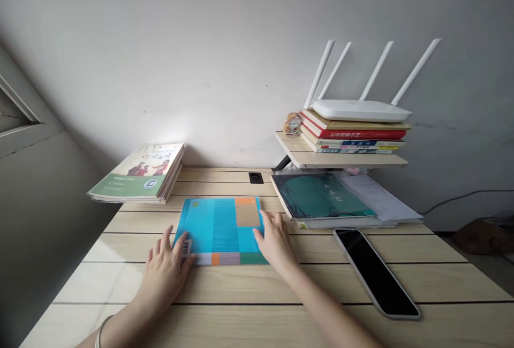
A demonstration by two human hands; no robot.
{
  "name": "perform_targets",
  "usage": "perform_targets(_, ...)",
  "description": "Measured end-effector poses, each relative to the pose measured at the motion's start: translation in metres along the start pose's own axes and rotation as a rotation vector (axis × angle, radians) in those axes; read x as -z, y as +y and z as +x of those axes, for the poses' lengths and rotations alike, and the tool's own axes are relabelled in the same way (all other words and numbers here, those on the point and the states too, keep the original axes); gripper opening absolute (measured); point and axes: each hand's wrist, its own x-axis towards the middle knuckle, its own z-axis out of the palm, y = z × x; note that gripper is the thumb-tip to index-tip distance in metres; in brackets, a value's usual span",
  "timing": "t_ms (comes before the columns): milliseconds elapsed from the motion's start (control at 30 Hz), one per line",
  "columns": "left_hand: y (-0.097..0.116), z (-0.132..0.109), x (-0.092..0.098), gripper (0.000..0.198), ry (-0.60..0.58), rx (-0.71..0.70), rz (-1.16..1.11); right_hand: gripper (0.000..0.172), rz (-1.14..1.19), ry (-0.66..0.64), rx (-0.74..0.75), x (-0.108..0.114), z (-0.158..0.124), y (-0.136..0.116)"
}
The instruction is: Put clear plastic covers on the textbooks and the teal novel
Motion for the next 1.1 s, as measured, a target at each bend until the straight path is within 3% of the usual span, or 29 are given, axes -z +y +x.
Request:
perform_targets(67, 0.013, 0.019, 0.002, 0.042, 0.007, -0.115, 0.024, 0.046, -0.079, -0.023, 0.106, 0.005, 0.010, -0.026)
perform_targets(167, 0.029, 0.062, -0.006, 0.046, -0.086, -0.326, -0.031, 0.050, -0.042, -0.184, 0.265, -0.002, 0.029, -0.068)
perform_targets(267, 0.036, 0.098, -0.026, 0.052, -0.242, -0.342, -0.059, 0.054, -0.031, -0.374, 0.264, -0.020, 0.044, -0.097)
perform_targets(333, 0.035, 0.111, -0.039, 0.053, -0.313, -0.324, -0.072, 0.058, -0.057, -0.469, 0.210, -0.031, 0.050, -0.102)
perform_targets(467, 0.025, 0.118, -0.050, 0.053, -0.316, -0.343, -0.090, 0.067, -0.148, -0.526, 0.118, -0.037, 0.055, -0.088)
perform_targets(833, -0.018, 0.125, -0.048, 0.050, -0.287, -0.281, -0.108, 0.076, -0.250, -0.522, -0.158, -0.012, 0.063, -0.033)
perform_targets(1033, -0.017, 0.149, -0.027, 0.043, -0.395, -0.231, -0.057, 0.054, -0.072, -0.231, -0.280, -0.002, 0.054, -0.004)
perform_targets(1100, -0.016, 0.157, -0.020, 0.042, -0.437, -0.244, -0.017, 0.044, 0.019, -0.236, -0.398, 0.006, 0.052, 0.003)
